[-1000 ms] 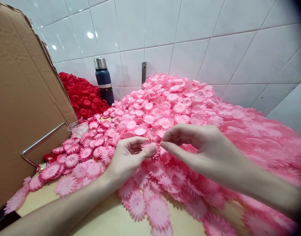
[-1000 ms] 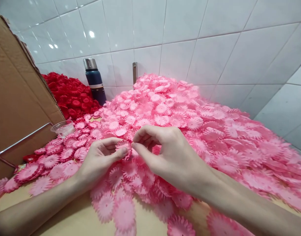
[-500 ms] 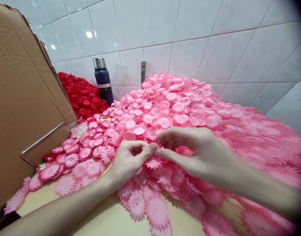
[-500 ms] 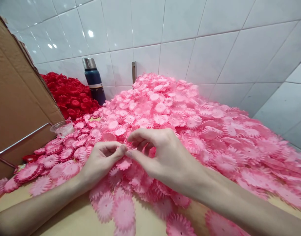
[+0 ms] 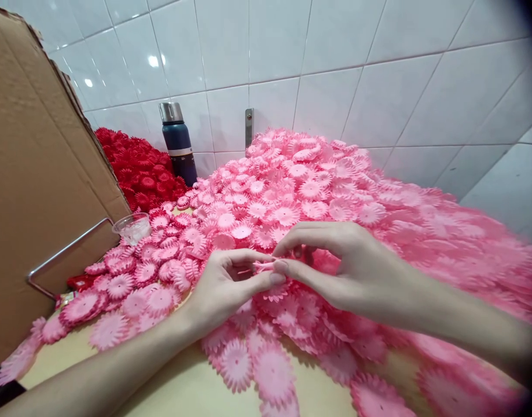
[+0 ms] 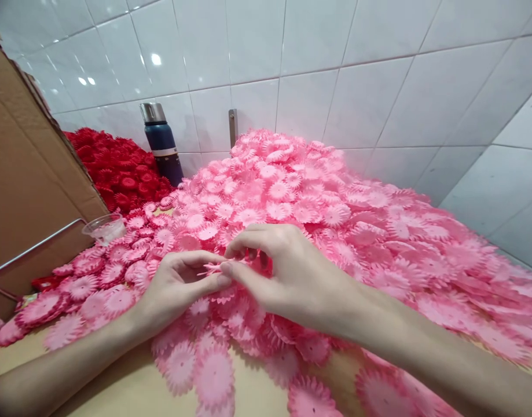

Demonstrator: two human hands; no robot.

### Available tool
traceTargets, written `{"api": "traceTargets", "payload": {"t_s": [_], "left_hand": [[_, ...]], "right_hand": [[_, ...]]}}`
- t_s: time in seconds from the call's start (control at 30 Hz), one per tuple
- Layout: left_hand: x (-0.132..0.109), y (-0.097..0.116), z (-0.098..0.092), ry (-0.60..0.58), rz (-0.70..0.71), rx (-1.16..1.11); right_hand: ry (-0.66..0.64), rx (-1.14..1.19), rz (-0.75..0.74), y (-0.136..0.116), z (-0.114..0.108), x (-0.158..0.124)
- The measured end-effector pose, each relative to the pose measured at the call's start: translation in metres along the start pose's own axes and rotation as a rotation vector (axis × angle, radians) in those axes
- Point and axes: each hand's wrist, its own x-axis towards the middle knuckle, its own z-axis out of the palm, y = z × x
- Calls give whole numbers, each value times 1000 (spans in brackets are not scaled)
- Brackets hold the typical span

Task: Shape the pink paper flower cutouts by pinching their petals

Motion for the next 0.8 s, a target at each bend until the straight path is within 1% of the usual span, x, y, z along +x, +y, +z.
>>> {"api": "traceTargets", "payload": {"t_s": [0.2, 0.3, 0.4, 0.53, 0.63, 0.73, 0.8], "left_hand": [[0, 0, -2, 28, 55, 162], [0, -1, -3, 39, 54, 170], [-1, 0, -3, 36, 32, 140], [-1, 4, 0, 21, -14, 83], [-1, 7, 0, 53, -17, 66], [-3, 8, 1, 30, -47, 82], [-5, 7, 1, 5, -55, 83]], "right_hand": [[-56, 51, -31, 7, -7, 0], [-88, 73, -54, 7, -8, 0], [-56, 5, -49, 4, -7, -1], [37, -76, 33, -2, -3, 0], [135, -157, 27, -4, -2, 0], [295, -192, 45, -1, -11, 1], [434, -124, 111, 1, -21, 2]]}}
